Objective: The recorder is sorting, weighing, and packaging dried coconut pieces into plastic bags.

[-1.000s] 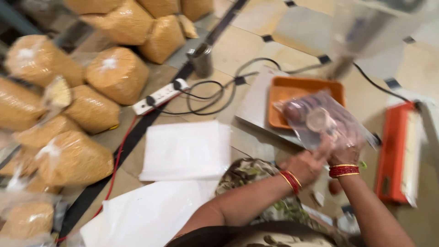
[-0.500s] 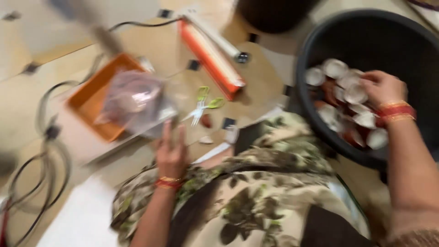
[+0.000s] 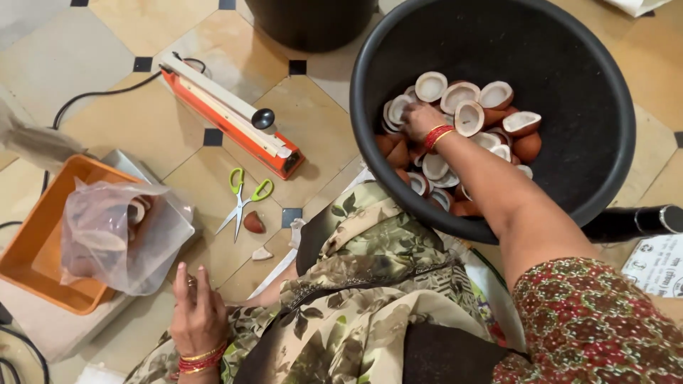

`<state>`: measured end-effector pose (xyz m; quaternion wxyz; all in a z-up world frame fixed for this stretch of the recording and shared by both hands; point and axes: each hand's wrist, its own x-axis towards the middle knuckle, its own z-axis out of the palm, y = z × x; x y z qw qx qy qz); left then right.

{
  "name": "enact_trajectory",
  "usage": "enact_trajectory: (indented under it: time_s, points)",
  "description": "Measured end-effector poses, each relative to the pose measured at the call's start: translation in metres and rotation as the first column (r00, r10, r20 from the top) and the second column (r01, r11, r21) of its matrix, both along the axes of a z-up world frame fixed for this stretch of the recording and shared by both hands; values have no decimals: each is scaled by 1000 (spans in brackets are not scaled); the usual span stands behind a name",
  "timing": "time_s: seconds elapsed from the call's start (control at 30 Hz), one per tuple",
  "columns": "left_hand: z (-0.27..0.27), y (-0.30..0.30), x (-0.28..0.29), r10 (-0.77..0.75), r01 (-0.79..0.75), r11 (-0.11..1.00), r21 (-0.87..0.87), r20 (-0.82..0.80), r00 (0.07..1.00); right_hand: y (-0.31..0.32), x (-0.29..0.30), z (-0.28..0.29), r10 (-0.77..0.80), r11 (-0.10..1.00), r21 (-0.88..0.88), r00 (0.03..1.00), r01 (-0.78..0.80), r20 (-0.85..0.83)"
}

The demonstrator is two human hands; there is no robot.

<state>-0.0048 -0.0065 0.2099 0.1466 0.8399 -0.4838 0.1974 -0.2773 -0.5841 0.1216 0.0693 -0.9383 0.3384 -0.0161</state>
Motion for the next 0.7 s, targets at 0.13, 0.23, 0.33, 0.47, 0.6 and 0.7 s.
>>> enact_trajectory:
  time_s: [0.13, 0.23, 0.33, 0.47, 0.6, 0.7]
  points:
    - [-4, -4, 0, -38, 39, 999, -27, 14, 999, -12, -24, 28, -292, 939, 155, 950, 306, -108]
    - [-12, -7, 4, -67, 68, 997, -35, 28, 997, -17, -34, 34, -367, 912, -236, 925, 336, -100]
    - [-11, -12, 5, -86, 86, 996, 27, 0, 996, -4, -12, 34, -249, 657, -709, 961, 256, 115]
    - [-12, -8, 4, -113, 114, 991, 68, -11, 994, 10, 24, -13, -150, 988, -28, 986, 153, 75]
    - [-19, -1, 2, -103, 103, 995, -13, -49, 993, -59, 23, -136, -12, 985, -173, 984, -19, -176]
    - [-12, -6, -1, -128, 124, 991, -56, -67, 990, -77, 14, -91, -239, 953, 223, 960, 204, 143]
